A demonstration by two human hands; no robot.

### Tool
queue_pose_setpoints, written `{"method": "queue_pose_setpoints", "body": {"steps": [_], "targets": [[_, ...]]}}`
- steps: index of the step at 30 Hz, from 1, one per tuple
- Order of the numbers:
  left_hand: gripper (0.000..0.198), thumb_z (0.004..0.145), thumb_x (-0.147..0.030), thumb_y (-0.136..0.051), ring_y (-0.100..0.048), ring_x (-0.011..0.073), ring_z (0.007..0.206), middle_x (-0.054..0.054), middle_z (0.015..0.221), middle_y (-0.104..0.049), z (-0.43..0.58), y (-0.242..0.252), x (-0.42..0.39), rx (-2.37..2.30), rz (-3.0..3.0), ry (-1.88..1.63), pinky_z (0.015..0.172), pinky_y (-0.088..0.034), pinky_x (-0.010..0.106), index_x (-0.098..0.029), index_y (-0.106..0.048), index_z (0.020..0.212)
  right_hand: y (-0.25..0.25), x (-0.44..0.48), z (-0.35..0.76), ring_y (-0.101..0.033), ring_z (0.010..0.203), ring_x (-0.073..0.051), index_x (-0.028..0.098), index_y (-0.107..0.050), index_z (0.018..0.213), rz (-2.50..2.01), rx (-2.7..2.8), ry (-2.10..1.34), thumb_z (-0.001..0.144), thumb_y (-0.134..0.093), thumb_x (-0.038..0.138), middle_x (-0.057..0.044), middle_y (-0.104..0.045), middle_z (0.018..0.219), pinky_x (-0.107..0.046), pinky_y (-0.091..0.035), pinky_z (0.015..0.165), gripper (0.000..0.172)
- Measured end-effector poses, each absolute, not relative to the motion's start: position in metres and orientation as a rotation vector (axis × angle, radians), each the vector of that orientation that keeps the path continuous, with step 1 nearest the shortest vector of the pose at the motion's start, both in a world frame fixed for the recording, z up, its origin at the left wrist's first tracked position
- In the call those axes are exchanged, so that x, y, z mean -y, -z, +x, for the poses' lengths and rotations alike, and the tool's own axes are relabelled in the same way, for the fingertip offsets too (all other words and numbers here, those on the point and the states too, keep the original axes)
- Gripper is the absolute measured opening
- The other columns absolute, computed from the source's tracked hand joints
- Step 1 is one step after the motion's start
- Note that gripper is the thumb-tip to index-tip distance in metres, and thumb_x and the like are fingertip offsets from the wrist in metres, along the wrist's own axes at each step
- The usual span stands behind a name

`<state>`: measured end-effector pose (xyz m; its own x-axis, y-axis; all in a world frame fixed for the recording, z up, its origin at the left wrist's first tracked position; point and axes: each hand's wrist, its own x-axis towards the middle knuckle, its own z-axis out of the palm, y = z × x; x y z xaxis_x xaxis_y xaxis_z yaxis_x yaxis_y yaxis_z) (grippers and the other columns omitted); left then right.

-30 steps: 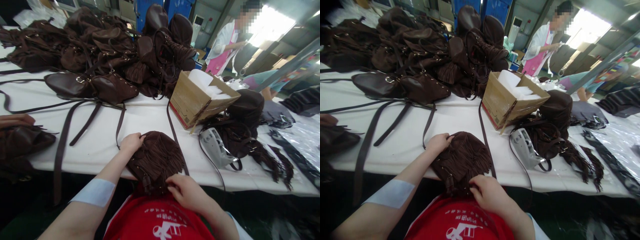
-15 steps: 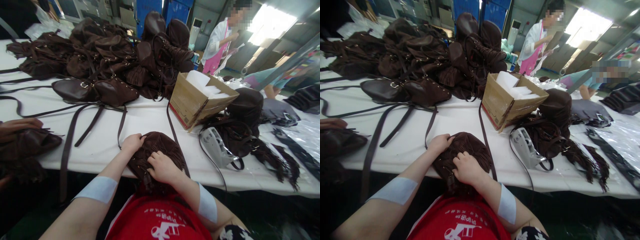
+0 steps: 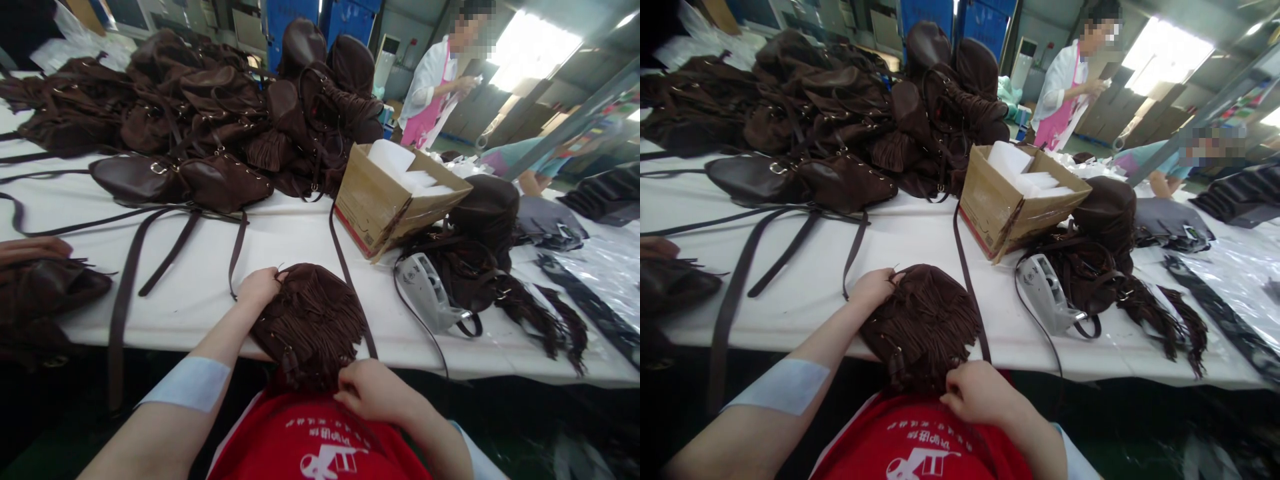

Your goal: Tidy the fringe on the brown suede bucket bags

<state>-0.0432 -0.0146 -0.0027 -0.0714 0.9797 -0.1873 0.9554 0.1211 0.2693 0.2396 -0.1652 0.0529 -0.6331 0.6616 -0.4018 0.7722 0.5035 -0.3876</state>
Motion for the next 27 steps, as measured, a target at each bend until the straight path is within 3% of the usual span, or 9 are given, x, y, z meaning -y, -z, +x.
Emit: {"method": "queue_pose_setpoints", "body": {"steps": [3,6,10,13,18,22,27], "targets": [[0.058,0.089,-0.060,-0.023,-0.066,0.0278,0.087,0.012,0.093,-0.072,-0.042,0.003,0.013,-2.086,1.928,-0.077,0.066,-0.045,0.033,-0.024,-0.068,0.095,-0.057,0.169,0.257,-0.058,0.068,-0.013,0.021,-0.064,0.083,1.421,-2.553,0.901,0.086,-0.057,0.031,0.001,-0.067,0.077,-0.024,-0.037,0.061,0.013],[0.057,0.088,-0.061,-0.025,-0.066,0.0290,0.089,0.013,0.095,-0.072,-0.041,0.005,0.011,-2.113,1.920,-0.060,0.068,-0.046,0.034,-0.024,-0.068,0.095,-0.065,0.155,0.249,-0.058,0.081,-0.015,0.020,-0.063,0.093,1.565,-2.711,0.862,0.085,-0.058,0.027,-0.002,-0.066,0.089,-0.026,-0.043,0.073,0.011],[0.057,0.089,-0.061,-0.024,-0.067,0.0271,0.088,0.011,0.095,-0.072,-0.042,0.006,0.011,-2.099,1.933,-0.063,0.068,-0.045,0.032,-0.025,-0.067,0.095,-0.066,0.118,0.206,-0.045,0.121,-0.020,0.018,-0.056,0.120,1.517,-2.995,0.659,0.082,-0.057,0.019,-0.008,-0.053,0.131,-0.034,-0.036,0.104,0.038],[0.056,0.089,-0.060,-0.024,-0.067,0.0258,0.088,0.011,0.094,-0.073,-0.042,0.004,0.012,-2.082,1.934,-0.065,0.068,-0.045,0.031,-0.025,-0.067,0.095,-0.058,0.088,0.169,-0.033,0.131,-0.025,0.019,-0.049,0.131,1.403,-2.999,0.444,0.077,-0.055,0.012,-0.009,-0.039,0.146,-0.041,-0.034,0.107,0.055],[0.050,0.090,-0.056,-0.028,-0.067,0.0252,0.089,0.011,0.094,-0.073,-0.042,0.001,0.015,-2.096,1.931,-0.093,0.069,-0.046,0.031,-0.025,-0.067,0.095,-0.048,0.065,0.142,-0.051,0.106,-0.023,0.017,-0.059,0.110,1.390,-2.847,0.262,0.081,-0.049,0.013,-0.010,-0.055,0.122,-0.032,-0.048,0.083,0.031],[0.051,0.089,-0.059,-0.029,-0.066,0.0256,0.090,0.011,0.096,-0.073,-0.042,0.001,0.016,-2.097,1.905,-0.104,0.070,-0.046,0.032,-0.026,-0.068,0.095,-0.046,0.079,0.158,-0.057,0.085,-0.018,0.017,-0.059,0.095,1.378,-2.756,0.245,0.083,-0.045,0.010,-0.008,-0.058,0.103,-0.027,-0.045,0.072,0.020],[0.055,0.089,-0.060,-0.026,-0.066,0.0268,0.091,0.011,0.097,-0.072,-0.044,0.006,0.015,-2.093,1.887,-0.113,0.072,-0.047,0.034,-0.026,-0.068,0.098,-0.046,0.113,0.209,-0.057,0.077,-0.015,0.018,-0.058,0.080,1.376,-2.656,0.384,0.079,-0.048,0.010,-0.004,-0.058,0.087,-0.027,-0.039,0.068,0.013]]}}
